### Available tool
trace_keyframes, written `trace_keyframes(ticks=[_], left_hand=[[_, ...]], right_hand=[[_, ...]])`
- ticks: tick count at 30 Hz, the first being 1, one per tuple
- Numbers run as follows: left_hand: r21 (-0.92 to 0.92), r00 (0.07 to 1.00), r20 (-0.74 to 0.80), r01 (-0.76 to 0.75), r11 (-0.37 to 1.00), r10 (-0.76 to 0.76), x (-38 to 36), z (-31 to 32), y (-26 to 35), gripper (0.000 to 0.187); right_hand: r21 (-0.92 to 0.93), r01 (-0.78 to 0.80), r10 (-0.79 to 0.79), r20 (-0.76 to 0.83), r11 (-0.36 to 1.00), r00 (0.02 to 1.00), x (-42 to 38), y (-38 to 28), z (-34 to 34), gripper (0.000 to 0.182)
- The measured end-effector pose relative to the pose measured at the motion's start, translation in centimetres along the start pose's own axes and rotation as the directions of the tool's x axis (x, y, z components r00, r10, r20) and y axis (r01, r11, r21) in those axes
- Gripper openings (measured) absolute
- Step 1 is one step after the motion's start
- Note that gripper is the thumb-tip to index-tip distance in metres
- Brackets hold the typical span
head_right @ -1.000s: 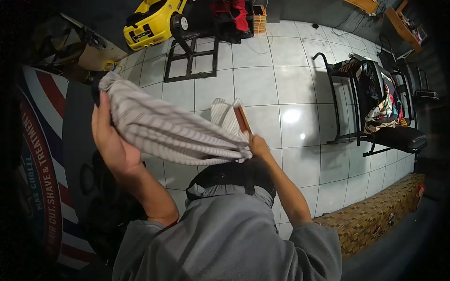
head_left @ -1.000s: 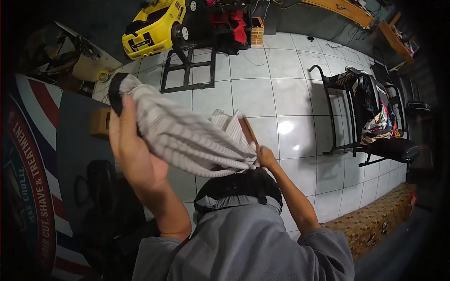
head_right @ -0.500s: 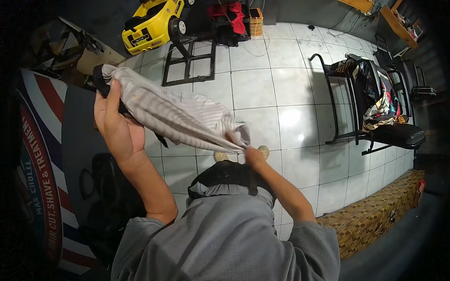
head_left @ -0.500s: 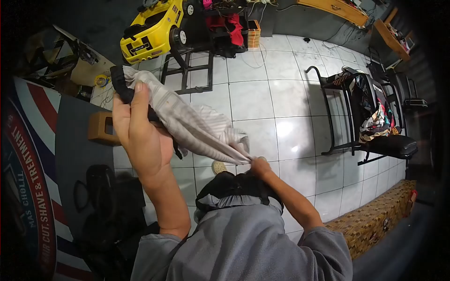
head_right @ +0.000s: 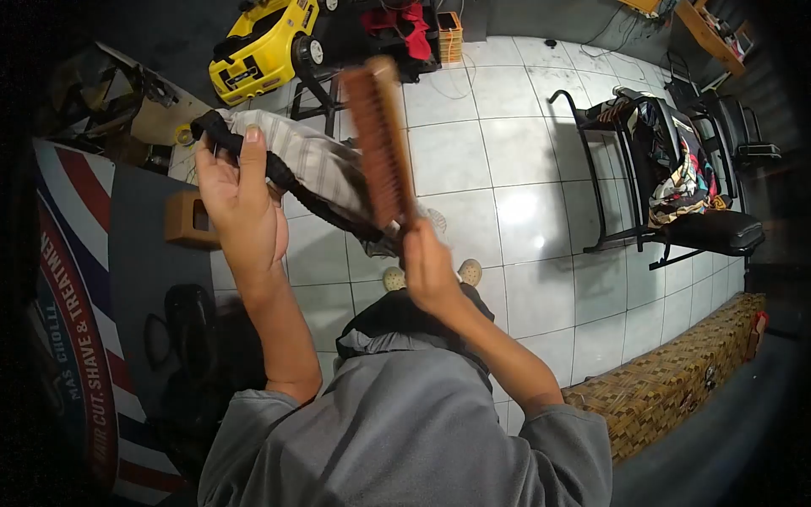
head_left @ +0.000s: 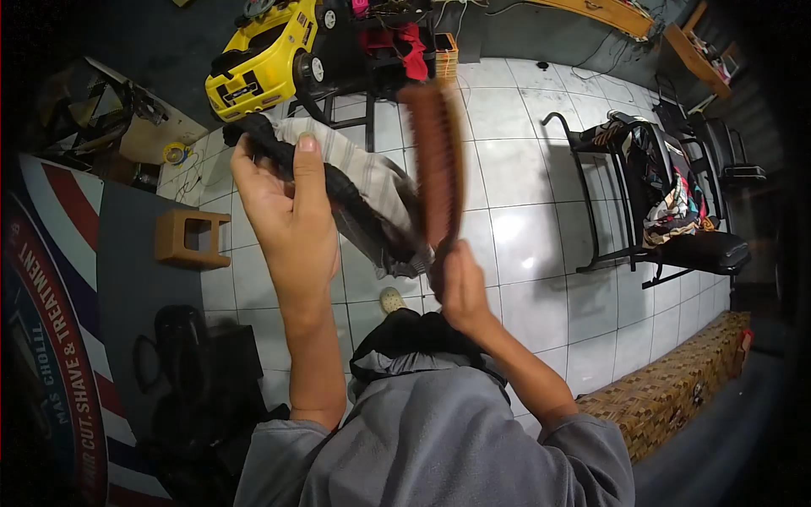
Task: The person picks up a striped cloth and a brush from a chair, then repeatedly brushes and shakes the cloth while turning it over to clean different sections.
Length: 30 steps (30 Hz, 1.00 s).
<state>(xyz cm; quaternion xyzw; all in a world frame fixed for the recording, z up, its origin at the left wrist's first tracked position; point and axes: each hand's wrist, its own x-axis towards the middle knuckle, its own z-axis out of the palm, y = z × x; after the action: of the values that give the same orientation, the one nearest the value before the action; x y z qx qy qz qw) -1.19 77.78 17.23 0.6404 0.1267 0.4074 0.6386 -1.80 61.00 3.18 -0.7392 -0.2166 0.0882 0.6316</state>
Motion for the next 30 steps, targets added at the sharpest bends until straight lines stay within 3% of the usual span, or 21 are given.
trace_keyframes(ticks=[2, 4, 6, 8, 10, 11, 13, 14, 15, 16, 18, 20, 22, 24, 25, 26, 28, 30], left_hand=[[-0.026, 0.999, -0.026, -0.02, 0.999, 0.019, 0.1, 0.6, 0.3, 0.035], [-0.026, 0.999, -0.029, -0.02, 0.999, 0.019, 0.0, 0.2, 0.9, 0.035], [-0.029, 0.999, -0.033, -0.022, 0.999, 0.021, 0.0, -0.2, 1.2, 0.035], [-0.039, 0.997, -0.081, -0.005, 0.999, 0.002, 0.0, -0.5, 1.4, 0.035], [-0.062, 0.996, -0.077, -0.052, 0.997, 0.047, 0.2, -0.9, 0.5, 0.035], [-0.073, 0.992, -0.117, -0.055, 0.996, 0.046, 0.1, -0.8, 0.6, 0.036], [-0.095, 0.988, -0.156, -0.008, 0.995, -0.006, -0.2, -0.6, 0.8, 0.039], [-0.098, 0.988, -0.152, -0.008, 0.995, -0.007, -0.2, -0.4, 0.7, 0.039], [-0.092, 0.989, -0.146, -0.01, 0.996, -0.004, -0.3, 0.0, 0.6, 0.04], [-0.085, 0.99, -0.142, -0.013, 0.996, 0.0, -0.5, 0.3, 0.5, 0.041], [-0.097, 0.994, -0.108, 0.023, 0.995, -0.034, -1.0, 1.0, 0.6, 0.043], [-0.082, 0.995, -0.085, 0.048, 0.995, -0.055, -1.3, 1.4, 0.2, 0.043], [-0.061, 0.996, -0.064, 0.063, 0.996, -0.067, -1.7, 1.9, 0.2, 0.044], [-0.059, 0.988, -0.098, 0.115, 0.992, -0.121, -1.9, 2.6, 0.6, 0.047], [-0.062, 0.988, -0.093, 0.115, 0.991, -0.121, -1.9, 3.0, 0.7, 0.047], [-0.08, 0.984, -0.133, 0.108, 0.991, -0.118, -1.9, 3.2, 0.8, 0.049], [-0.094, 0.978, -0.178, 0.095, 0.991, -0.111, -1.8, 2.9, 1.2, 0.051], [-0.127, 0.982, -0.165, 0.076, 0.989, -0.097, -1.6, 2.1, 1.6, 0.053]], right_hand=[[0.062, 0.001, -0.011, 0.161, 0.998, 0.987, -1.0, 1.5, 1.3, 0.01], [-0.137, -0.058, 0.095, 0.279, 0.989, 0.956, -2.4, 7.2, 1.9, 0.015], [-0.631, -0.075, 0.366, 0.344, 0.772, 0.865, -4.5, 15.2, 1.2, 0.021], [-0.661, 0.038, 0.376, 0.472, 0.75, 0.798, -8.0, 26.1, -1.1, 0.026], [-0.775, -0.02, 0.545, 0.426, 0.632, 0.722, -8.4, 26.5, -3.4, 0.03], [-0.774, -0.024, 0.544, 0.423, 0.633, 0.724, -8.3, 26.7, -3.8, 0.03], [-0.787, -0.273, 0.643, 0.194, 0.553, 0.74, -7.7, 27.1, -4.7, 0.035], [-0.787, -0.277, 0.644, 0.19, 0.551, 0.741, -6.8, 26.1, -4.7, 0.035], [-0.595, -0.39, 0.51, 0.04, 0.703, 0.859, -5.9, 25.2, -4.4, 0.036], [-0.361, -0.419, 0.39, -0.153, 0.833, 0.908, -4.6, 23.2, -3.9, 0.038], [0.044, -0.413, 0.408, -0.29, 0.91, 0.866, -1.1, 13.6, -2.6, 0.038], [0.217, -0.282, 0.337, -0.287, 0.935, 0.897, 0.7, 5.8, -1.9, 0.032], [0.265, -0.176, 0.248, -0.269, 0.948, 0.931, 0.7, 0.9, -0.5, 0.027], [-0.07, 0.146, -0.16, -0.272, 0.987, 0.949, 0.0, 1.3, 1.2, 0.022], [-0.141, 0.24, -0.259, -0.14, 0.961, 0.956, -0.2, 2.0, 1.8, 0.019], [-0.123, 0.13, -0.134, -0.026, 0.984, 0.991, -0.5, 3.9, 2.7, 0.017], [-0.233, -0.02, 0.032, 0.048, 0.972, 0.998, -1.3, 9.2, 3.7, 0.02], [-0.589, -0.194, 0.358, 0.175, 0.785, 0.917, -2.4, 14.9, 2.2, 0.027]])
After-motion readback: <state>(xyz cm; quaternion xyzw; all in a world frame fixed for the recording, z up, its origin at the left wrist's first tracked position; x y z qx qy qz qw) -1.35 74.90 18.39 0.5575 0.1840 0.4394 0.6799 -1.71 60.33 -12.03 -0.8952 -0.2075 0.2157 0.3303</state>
